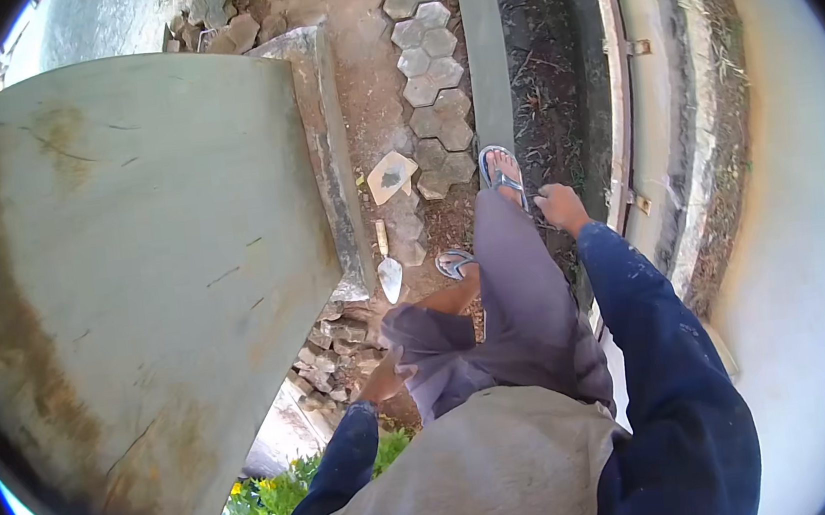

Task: Placing and leveling hexagonal paving stones in a dirt area.

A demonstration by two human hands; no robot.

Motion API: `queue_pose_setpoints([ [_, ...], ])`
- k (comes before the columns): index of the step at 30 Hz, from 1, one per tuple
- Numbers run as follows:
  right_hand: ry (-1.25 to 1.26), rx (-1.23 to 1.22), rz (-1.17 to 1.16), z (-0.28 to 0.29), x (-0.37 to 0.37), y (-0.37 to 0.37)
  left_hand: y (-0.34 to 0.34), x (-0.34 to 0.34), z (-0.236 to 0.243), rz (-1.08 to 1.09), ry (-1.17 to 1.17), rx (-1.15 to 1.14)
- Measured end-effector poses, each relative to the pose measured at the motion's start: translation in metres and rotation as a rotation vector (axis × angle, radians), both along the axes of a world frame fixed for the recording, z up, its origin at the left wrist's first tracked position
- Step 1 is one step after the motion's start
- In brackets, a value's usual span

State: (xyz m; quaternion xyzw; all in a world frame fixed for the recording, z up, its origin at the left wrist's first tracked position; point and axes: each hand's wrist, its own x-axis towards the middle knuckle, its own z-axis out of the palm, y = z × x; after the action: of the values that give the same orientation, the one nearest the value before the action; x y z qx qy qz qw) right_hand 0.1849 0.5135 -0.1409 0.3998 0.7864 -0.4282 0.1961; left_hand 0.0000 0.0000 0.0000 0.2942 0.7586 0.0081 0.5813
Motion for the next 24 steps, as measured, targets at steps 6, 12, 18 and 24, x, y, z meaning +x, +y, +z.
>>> queue_pose_setpoints([
  [6,-0.147,0.178,0.324,0.097,0.220,-0.038,-0.019,0.014,0.156,0.481,-0.309,-0.112],
  [12,-0.076,0.294,-0.039,0.193,0.267,-0.117,-0.062,-0.015,0.167,0.492,-0.243,-0.034],
  [18,-0.198,0.020,-0.377,0.263,0.284,-0.277,-0.117,-0.055,0.177,0.609,-0.082,0.150],
  [24,-0.236,-0.099,-0.276,0.324,0.271,-0.362,-0.221,-0.041,0.182,0.945,-0.181,0.036],
])
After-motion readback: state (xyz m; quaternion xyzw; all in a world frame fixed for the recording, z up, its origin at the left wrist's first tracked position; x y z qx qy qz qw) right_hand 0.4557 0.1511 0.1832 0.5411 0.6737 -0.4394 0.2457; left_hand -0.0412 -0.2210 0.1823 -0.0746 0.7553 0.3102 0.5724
